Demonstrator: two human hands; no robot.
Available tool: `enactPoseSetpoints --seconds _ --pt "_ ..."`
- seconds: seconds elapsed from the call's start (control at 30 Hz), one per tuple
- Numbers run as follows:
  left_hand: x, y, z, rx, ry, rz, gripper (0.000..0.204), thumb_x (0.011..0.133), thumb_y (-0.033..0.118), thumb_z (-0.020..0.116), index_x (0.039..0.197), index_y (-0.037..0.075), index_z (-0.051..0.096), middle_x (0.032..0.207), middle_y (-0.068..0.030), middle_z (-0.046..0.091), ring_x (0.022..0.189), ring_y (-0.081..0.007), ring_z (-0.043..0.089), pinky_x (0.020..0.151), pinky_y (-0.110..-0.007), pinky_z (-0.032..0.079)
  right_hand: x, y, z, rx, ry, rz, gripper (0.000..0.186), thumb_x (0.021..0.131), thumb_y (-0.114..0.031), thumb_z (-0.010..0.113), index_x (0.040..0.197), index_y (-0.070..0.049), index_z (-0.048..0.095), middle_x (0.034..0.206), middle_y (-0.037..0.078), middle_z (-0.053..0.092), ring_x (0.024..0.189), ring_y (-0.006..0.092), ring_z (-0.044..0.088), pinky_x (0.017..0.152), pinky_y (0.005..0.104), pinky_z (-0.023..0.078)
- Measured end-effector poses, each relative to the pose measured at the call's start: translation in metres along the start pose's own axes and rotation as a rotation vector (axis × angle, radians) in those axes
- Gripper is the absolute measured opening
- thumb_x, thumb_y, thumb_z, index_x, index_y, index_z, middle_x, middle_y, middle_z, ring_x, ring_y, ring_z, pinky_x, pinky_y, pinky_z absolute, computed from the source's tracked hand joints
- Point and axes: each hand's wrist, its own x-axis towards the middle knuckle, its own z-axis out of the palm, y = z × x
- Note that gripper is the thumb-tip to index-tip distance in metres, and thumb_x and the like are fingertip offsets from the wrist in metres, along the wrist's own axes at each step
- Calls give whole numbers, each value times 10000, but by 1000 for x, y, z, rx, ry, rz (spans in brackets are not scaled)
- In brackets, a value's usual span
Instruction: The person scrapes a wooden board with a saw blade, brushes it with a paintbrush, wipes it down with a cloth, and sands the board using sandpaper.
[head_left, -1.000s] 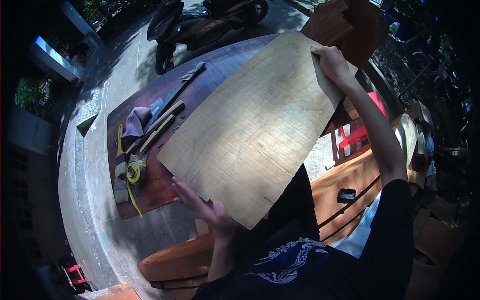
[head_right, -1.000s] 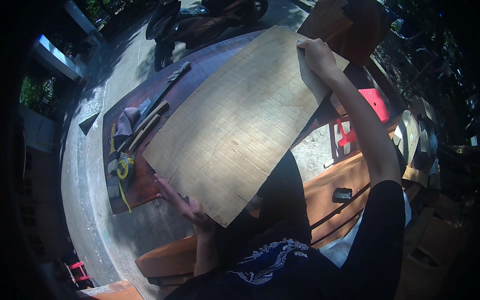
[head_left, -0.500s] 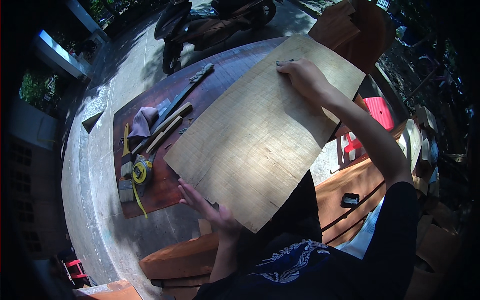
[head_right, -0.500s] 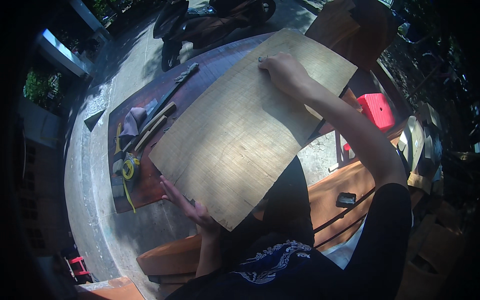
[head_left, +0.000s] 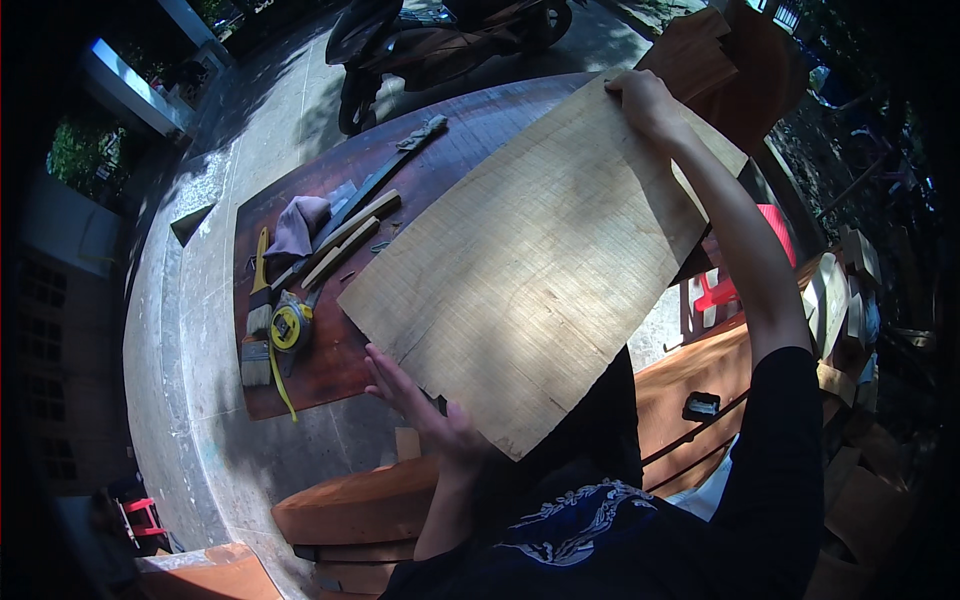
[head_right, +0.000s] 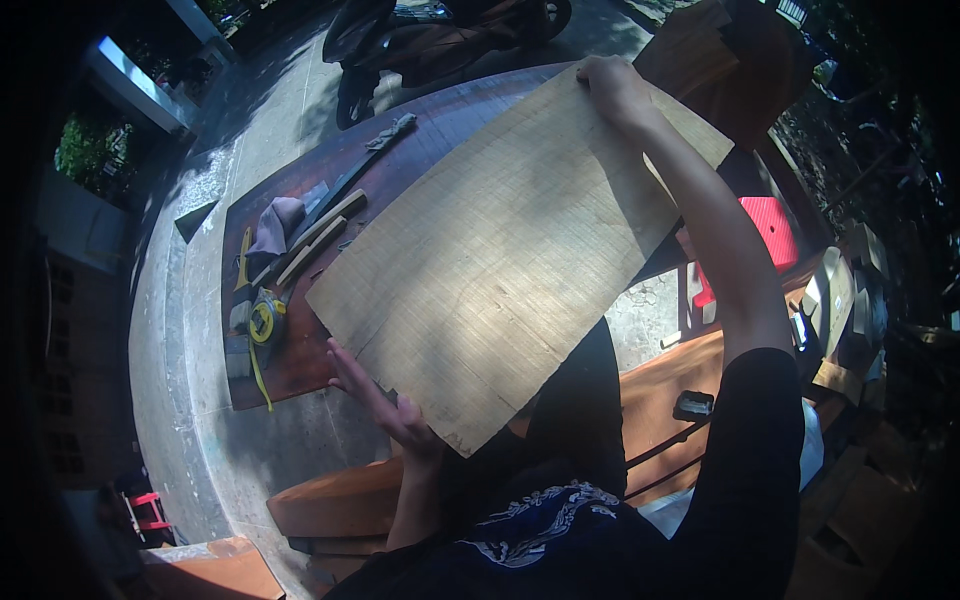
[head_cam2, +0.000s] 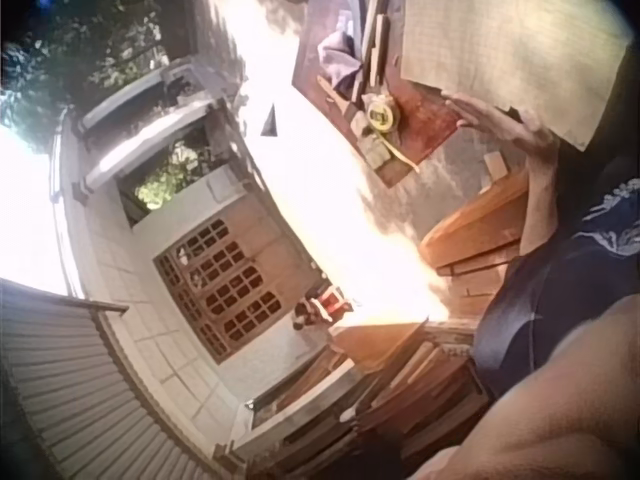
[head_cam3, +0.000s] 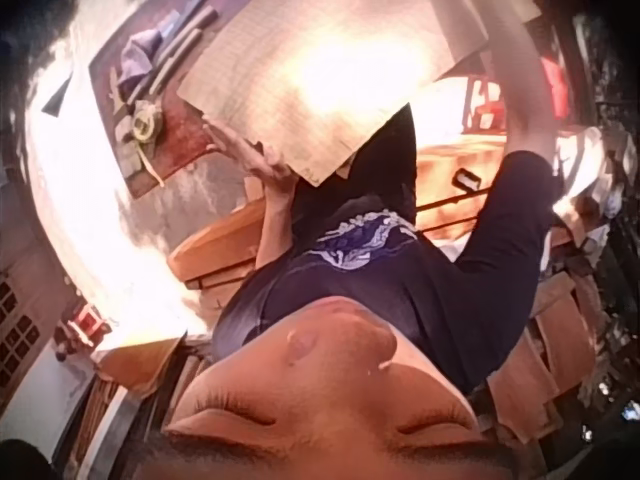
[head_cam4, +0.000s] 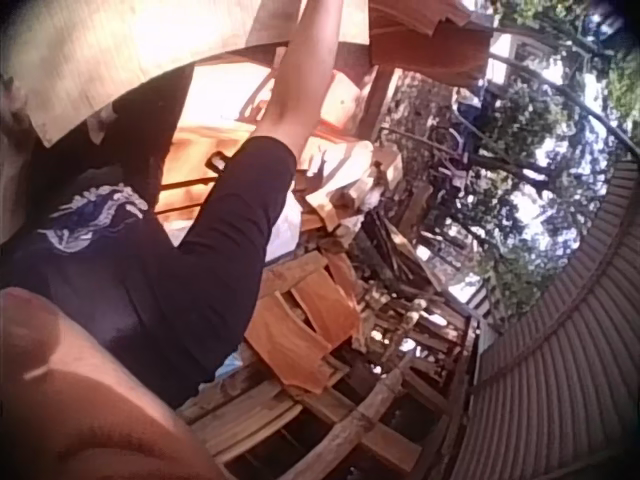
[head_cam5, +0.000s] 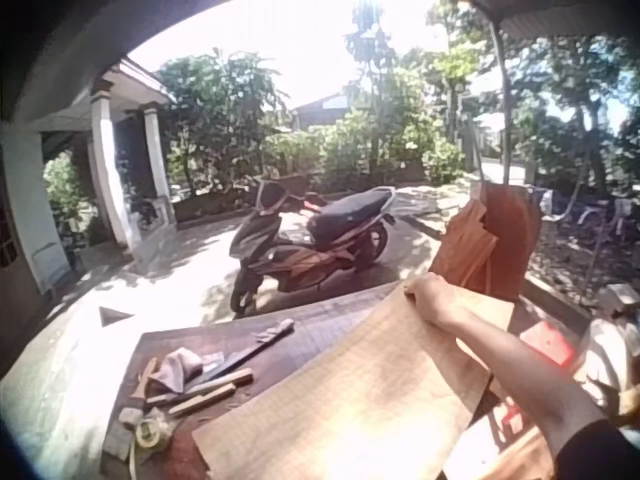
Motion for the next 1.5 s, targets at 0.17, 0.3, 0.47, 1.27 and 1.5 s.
enactPoseSetpoints --seconds 0.17,0.3,0.47,1.27,1.5 --pt "-1 -8 -5 30 22 -17 995 977 544 352 1736 -71 163 1822 -275 180 1713 -432 79 1320 -674 -81 -63 -111 36 -118 -95 -425 342 1020 -21 579 1255 -70 821 1203 220 787 1126 384 770 1014 446 595" --pt "-6 0 -11 33 -13 -7 986 981 526 369 1734 -76 161 1818 -286 175 1707 -442 98 1327 -666 -59 -32 -53 24 14 -39 -173 351 1017 -26 586 1278 -75 815 1217 209 791 1098 383 778 1017 451 598" --pt "-1 2 -13 -87 89 -9 987 1001 521 438 1736 -70 147 1812 -296 173 1689 -442 173 1344 -634 94 -19 -36 38 -254 6 -258 307 1030 -121 588 1228 -51 812 1163 225 790 1073 410 767 989 479 588" --pt "68 59 -28 -1099 -144 -351 742 984 1 718 1654 12 398 1572 -223 506 1396 -357 614 1132 -480 590 -21 -43 33 -272 8 -194 325 1012 -182 548 1150 -46 810 1145 245 784 1107 431 760 1004 542 574" --pt "66 48 -18 -1114 -172 -383 624 935 -127 738 1527 -22 571 1351 -148 649 1083 -189 720 992 -366 632 -27 -50 31 -273 0 -187 322 1005 -169 554 1156 -49 811 1150 233 787 1104 420 764 990 530 581"
